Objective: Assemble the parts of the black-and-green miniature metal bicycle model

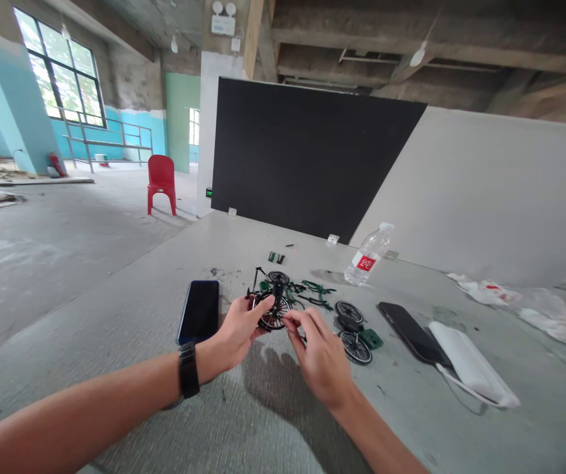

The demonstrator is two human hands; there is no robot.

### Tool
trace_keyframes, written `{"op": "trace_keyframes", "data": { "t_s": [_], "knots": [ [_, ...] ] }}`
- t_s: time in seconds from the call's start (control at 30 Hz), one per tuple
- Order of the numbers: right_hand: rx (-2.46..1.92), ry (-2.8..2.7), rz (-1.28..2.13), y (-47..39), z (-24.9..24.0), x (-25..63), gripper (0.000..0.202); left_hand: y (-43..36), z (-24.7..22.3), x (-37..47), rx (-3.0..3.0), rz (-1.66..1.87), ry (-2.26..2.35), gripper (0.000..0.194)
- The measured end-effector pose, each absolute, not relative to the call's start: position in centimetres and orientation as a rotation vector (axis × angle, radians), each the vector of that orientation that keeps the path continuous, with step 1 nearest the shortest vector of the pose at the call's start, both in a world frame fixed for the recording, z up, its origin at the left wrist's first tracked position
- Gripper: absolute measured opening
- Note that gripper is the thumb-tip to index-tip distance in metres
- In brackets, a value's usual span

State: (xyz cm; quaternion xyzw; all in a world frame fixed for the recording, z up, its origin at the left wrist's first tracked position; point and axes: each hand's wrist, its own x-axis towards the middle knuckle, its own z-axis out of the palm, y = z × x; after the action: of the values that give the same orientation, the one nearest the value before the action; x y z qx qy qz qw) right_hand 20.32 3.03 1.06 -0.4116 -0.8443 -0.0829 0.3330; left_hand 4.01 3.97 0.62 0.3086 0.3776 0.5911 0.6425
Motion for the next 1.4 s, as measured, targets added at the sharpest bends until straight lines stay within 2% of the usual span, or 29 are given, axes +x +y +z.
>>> {"op": "trace_keyframes", "data": {
  "t_s": [0.47, 0.77, 0.93, 1.17, 1.4],
  "knots": [
    [-1.072, -2.192, -0.285, 3.0, 1.0, 20.3, 0.024, 3.6, 0.7, 4.3, 0.705, 1.374, 0.794, 0.034],
    [-1.025, -2.095, -0.015, 3.1, 1.1, 20.0, 0.014, 3.6, 0.7, 4.4, 0.688, 1.391, 0.867, 0.035],
    [-1.201, -1.928, 0.045, 4.9, 1.8, 21.8, 0.028, 4.2, 1.6, 3.5, 0.680, 1.338, 0.879, 0.034],
    [-1.234, -2.207, 0.070, 6.9, 2.3, 24.6, 0.026, 5.2, 2.8, 1.7, 0.756, 1.339, 0.892, 0.028],
    [-1.253, -2.434, 0.171, 6.4, 1.4, 23.9, 0.021, 4.9, 1.3, 0.5, 0.852, 1.388, 1.009, 0.028]
  ]
}}
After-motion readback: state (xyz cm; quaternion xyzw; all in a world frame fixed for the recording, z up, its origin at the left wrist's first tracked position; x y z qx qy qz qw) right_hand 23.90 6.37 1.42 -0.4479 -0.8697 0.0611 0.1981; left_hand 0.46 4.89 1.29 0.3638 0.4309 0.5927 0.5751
